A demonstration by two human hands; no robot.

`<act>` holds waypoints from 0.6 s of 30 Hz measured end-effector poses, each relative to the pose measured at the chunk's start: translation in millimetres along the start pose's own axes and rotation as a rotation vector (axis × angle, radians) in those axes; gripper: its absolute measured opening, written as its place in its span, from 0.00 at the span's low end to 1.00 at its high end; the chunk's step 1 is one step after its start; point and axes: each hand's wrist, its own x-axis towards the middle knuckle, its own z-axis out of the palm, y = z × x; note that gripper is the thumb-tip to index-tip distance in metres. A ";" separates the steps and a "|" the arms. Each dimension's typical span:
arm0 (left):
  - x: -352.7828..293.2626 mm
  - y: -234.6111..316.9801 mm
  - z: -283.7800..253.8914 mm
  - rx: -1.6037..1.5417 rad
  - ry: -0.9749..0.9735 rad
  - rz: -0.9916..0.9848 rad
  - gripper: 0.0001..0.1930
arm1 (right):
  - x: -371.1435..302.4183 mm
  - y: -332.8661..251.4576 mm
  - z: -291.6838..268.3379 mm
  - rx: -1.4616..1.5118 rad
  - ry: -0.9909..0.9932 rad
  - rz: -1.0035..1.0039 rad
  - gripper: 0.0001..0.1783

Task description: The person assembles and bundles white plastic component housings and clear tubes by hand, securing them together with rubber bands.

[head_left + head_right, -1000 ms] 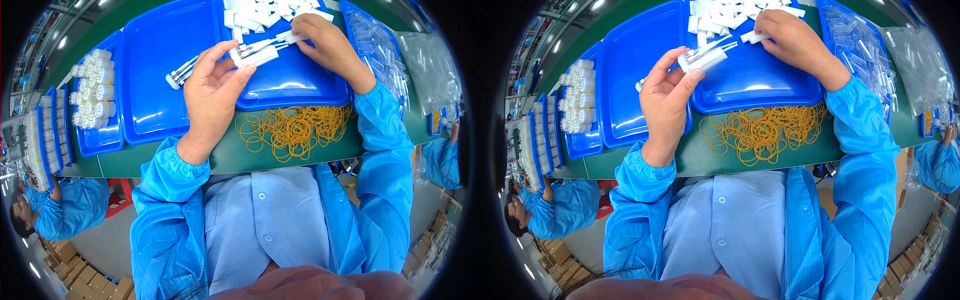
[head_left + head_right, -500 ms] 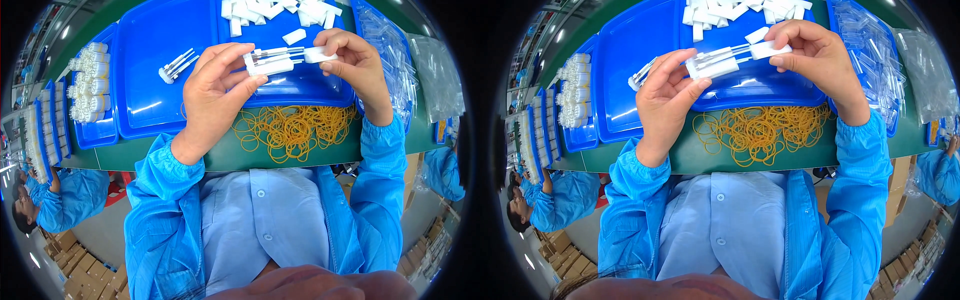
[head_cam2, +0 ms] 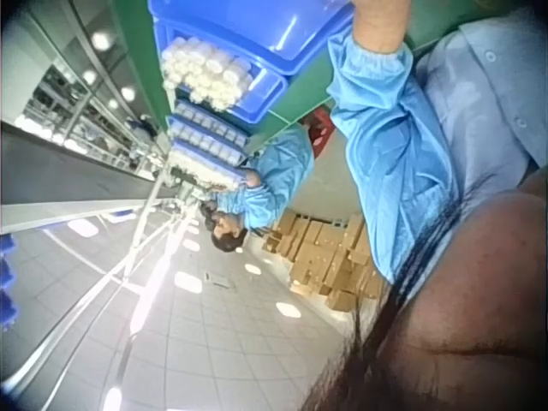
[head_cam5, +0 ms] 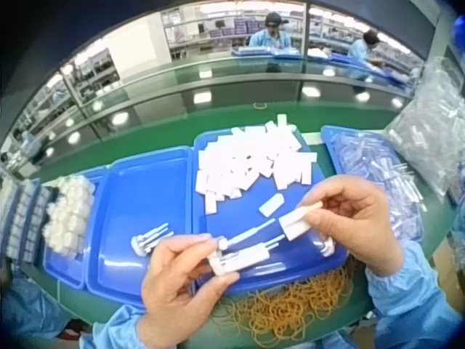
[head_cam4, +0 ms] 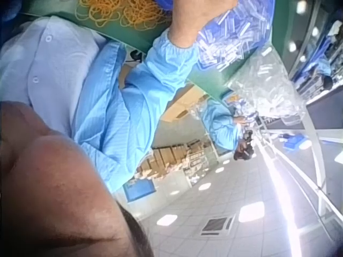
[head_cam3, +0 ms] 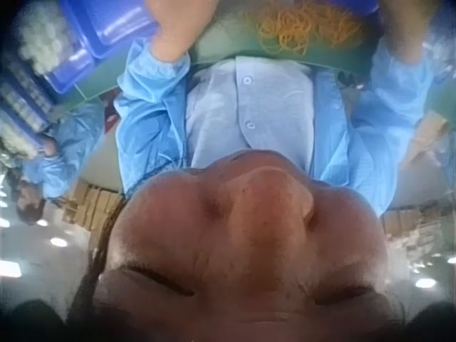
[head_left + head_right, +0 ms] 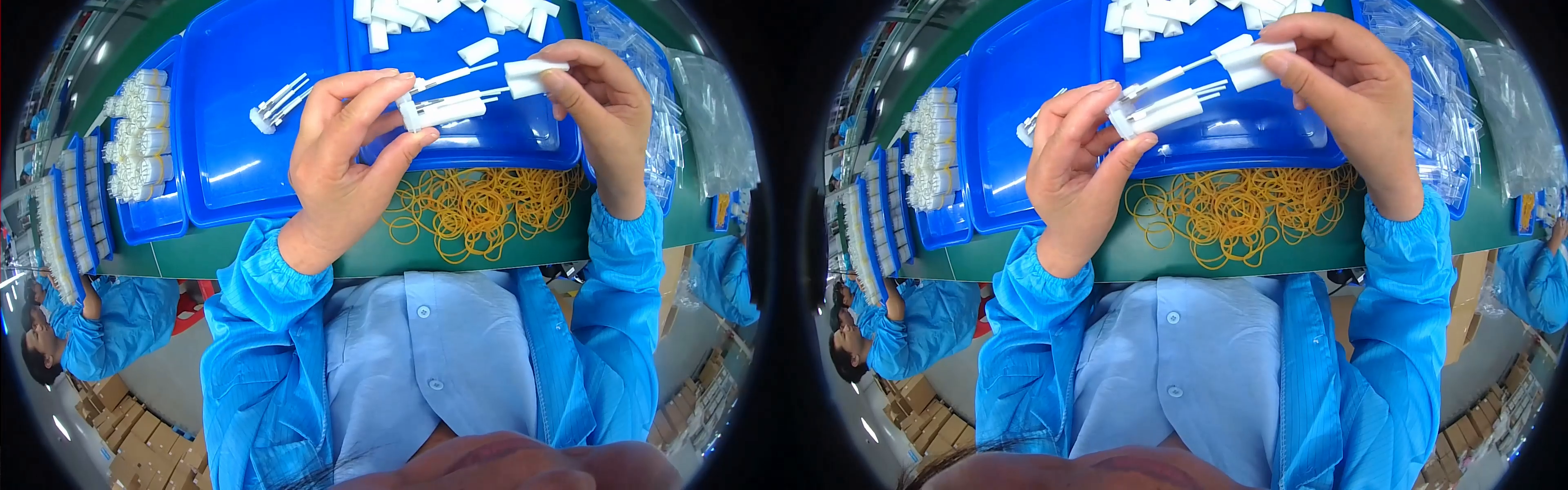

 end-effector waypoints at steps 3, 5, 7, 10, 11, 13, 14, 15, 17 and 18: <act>-2.0 1.0 2.8 0.050 0.011 0.023 0.22 | -0.6 -2.1 -1.9 0.103 -0.007 0.040 0.10; -3.1 0.9 3.3 0.079 0.014 0.045 0.23 | -0.5 -1.6 -0.2 0.109 -0.029 0.055 0.10; -2.6 1.4 4.1 0.070 0.025 0.050 0.23 | -0.7 1.9 -7.7 0.103 -0.006 0.073 0.10; -4.0 0.8 5.5 0.060 0.035 0.065 0.24 | 0.2 -0.2 -8.2 0.108 -0.006 0.082 0.10; -4.5 0.4 6.2 0.060 0.031 0.076 0.24 | 0.5 -2.0 -6.3 0.122 -0.026 0.073 0.10; -5.3 1.7 7.5 0.066 0.025 0.078 0.23 | -1.1 -4.4 1.3 0.160 -0.041 0.096 0.10; -5.7 2.2 7.8 0.069 0.018 0.080 0.23 | -1.7 -5.9 5.3 0.196 -0.055 0.120 0.10; -5.7 2.2 8.1 0.069 0.018 0.080 0.23 | -2.1 -8.2 7.9 0.229 -0.059 0.124 0.10; -6.0 1.6 7.7 0.116 -0.005 0.089 0.23 | -3.5 -9.4 12.7 0.267 -0.078 0.123 0.10; -6.2 1.7 6.8 0.118 -0.004 0.089 0.23 | -4.4 -8.9 14.7 0.306 -0.096 0.123 0.10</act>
